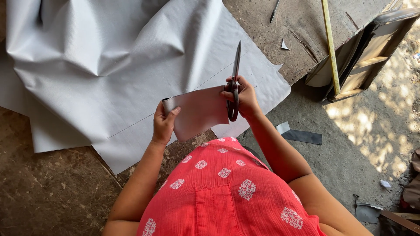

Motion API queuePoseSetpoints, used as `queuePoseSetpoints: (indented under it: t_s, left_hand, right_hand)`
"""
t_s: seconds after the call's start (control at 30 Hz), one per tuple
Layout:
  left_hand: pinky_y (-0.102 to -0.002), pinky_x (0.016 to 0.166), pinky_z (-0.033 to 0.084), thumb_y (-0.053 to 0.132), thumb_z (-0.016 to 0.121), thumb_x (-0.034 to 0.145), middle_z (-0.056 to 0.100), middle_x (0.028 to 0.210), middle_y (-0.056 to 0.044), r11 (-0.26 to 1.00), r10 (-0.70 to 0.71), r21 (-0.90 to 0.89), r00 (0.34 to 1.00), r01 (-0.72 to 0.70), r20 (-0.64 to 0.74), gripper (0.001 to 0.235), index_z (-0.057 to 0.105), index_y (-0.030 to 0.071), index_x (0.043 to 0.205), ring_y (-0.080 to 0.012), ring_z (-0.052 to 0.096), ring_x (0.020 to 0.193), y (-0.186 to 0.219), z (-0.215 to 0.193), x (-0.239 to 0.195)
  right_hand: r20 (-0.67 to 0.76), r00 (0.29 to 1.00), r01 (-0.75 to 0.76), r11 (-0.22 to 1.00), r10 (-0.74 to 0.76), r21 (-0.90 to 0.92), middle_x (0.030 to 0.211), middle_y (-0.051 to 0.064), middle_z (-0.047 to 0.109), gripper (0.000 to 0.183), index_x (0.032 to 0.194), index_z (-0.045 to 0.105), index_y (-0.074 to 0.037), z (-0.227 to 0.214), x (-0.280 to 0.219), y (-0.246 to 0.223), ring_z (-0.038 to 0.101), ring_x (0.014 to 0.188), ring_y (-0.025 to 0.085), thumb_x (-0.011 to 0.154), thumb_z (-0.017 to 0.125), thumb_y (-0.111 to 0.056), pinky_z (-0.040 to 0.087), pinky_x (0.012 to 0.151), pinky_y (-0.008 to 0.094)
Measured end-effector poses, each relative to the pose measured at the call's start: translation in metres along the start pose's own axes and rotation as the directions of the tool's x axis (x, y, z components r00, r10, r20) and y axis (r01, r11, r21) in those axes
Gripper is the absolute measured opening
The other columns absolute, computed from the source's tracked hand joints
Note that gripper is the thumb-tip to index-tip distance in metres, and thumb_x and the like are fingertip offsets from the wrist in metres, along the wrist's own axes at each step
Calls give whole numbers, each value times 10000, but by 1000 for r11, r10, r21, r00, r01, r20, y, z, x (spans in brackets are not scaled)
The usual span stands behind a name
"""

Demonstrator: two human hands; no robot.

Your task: Cutting out patterns from grey upholstery material using scissors on a workbench

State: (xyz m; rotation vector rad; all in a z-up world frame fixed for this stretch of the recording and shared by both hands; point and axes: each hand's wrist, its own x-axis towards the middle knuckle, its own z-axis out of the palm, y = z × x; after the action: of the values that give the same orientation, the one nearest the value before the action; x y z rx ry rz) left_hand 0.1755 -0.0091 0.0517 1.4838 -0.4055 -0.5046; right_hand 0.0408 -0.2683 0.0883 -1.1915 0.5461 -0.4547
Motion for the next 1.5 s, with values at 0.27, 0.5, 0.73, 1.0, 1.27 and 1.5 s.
queuePoseSetpoints:
  t_s: [0.27, 0.5, 0.73, 1.0, 1.27, 1.5]
  left_hand:
    - [-327, 846, 491, 162, 659, 1017, 639, 972, 1, 994, -41, -101, 994, 52, 105, 120, 613, 139, 1125, -99, 561, 914, 28, 8, 14]
    - [-442, 787, 611, 365, 935, 755, 741, 994, -117, 852, -349, -282, 880, 442, 324, 543, 644, 129, 1147, -240, 734, 861, 60, 33, 23]
    - [-334, 794, 564, 236, 850, 891, 745, 814, -35, 974, -195, -64, 945, 218, 264, 128, 761, 169, 955, -137, 707, 774, 107, 54, 14]
    - [-403, 754, 568, 281, 919, 820, 744, 801, -115, 956, 183, 216, 980, -197, 80, 350, 707, 208, 1089, -308, 753, 779, 123, 63, 4]
    - [-365, 658, 591, 224, 893, 830, 684, 710, -72, 937, 314, 235, 917, -258, -246, 318, 659, 153, 1034, -203, 699, 638, 161, 63, 18]
    - [-393, 785, 594, 220, 897, 887, 729, 874, -93, 804, 585, 373, 725, -463, -362, 344, 651, 97, 1093, -267, 755, 830, 125, 54, 54]
  right_hand:
    - [11, 998, 62, 998, -62, 9, 872, 138, 738, 503, 1146, 607, -29, 1, 1, -23, 728, 787, 149, 734, 878, 69, 575, 727, 215]
    - [26, 997, 67, 997, -68, 32, 846, 127, 727, 510, 1117, 635, -18, 23, -8, -41, 724, 769, 154, 691, 899, 76, 574, 714, 213]
    - [26, 991, 128, 990, -129, 52, 842, 134, 727, 503, 1131, 624, -9, 33, -9, -63, 727, 753, 157, 709, 884, 75, 568, 696, 216]
    - [1, 971, 239, 969, -240, 69, 847, 132, 733, 500, 1137, 616, -7, 42, -7, -90, 722, 752, 137, 721, 878, 85, 570, 711, 211]
    - [56, 981, 192, 978, -187, -87, 851, 174, 707, 513, 1302, 577, -18, 49, -63, -99, 667, 623, 183, 908, 781, -276, 538, 584, 269]
    - [208, 975, 32, 889, 72, -457, 824, 82, 686, 531, 1328, 578, -116, 20, -102, -23, 566, 582, 162, 926, 715, -435, 471, 598, 312]
